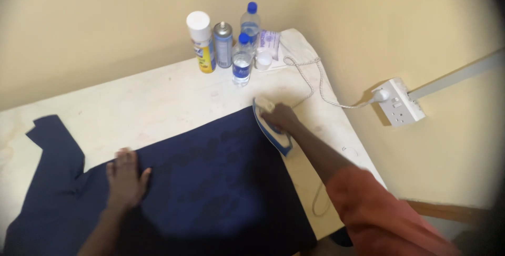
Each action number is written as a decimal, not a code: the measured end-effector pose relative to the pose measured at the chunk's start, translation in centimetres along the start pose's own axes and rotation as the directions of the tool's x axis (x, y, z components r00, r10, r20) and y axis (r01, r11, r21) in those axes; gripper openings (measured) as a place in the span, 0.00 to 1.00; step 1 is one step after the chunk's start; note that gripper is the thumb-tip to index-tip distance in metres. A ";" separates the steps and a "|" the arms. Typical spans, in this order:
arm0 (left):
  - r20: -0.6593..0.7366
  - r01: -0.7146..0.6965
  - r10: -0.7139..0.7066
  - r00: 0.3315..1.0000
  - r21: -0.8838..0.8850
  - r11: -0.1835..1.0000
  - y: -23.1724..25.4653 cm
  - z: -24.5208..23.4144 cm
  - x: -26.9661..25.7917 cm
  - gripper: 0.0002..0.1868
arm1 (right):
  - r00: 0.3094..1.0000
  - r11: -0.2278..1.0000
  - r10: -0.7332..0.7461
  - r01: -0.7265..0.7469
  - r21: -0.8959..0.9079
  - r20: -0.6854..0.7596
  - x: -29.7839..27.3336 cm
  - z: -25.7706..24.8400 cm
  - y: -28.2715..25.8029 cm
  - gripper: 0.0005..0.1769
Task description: The recorder is ironing a navy blue garment on a white table, including spraying it with water.
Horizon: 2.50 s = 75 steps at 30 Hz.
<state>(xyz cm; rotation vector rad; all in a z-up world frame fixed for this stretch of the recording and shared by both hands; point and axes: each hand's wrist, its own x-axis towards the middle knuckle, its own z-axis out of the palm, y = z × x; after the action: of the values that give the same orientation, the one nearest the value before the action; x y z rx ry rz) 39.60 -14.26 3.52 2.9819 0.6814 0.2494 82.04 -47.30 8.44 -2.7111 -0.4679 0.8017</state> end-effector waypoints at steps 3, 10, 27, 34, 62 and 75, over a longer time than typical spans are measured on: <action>-0.004 -0.059 0.059 0.998 -0.143 0.988 7.9 -2.1 2.2 0.38 | 0.981 0.990 -0.073 0.050 0.129 0.182 -3.3 0.0 1.9 0.33; -0.068 -0.138 0.122 0.990 -0.576 0.805 22.3 0.7 8.8 0.27 | 0.822 0.931 -0.256 0.068 0.360 0.508 -16.0 6.2 -1.4 0.33; 0.777 0.817 -0.343 0.528 -0.354 0.455 30.6 3.2 -19.4 0.15 | 0.963 0.966 -0.207 0.174 0.189 0.173 -11.8 5.0 -6.5 0.34; 0.630 0.721 -0.352 0.692 -0.574 0.389 32.7 -2.6 -17.9 0.15 | 0.848 0.914 -0.384 0.406 0.019 0.366 -6.3 3.2 -4.7 0.33; 0.465 0.623 -0.437 0.770 -0.697 0.355 29.2 -1.6 -18.5 0.16 | 0.897 0.919 -0.216 0.053 0.391 0.385 -8.8 5.1 -6.6 0.29; 0.612 0.430 0.083 0.787 -0.640 0.637 37.6 -0.7 -13.4 0.24 | 0.972 0.906 -0.221 0.233 -0.353 0.076 -5.4 2.2 -3.8 0.45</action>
<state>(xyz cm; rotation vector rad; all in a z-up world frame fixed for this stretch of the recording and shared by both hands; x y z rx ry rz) 43.54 -53.84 6.29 1.9568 0.5846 -0.3471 75.61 -45.54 10.53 -2.8927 -1.0099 0.7606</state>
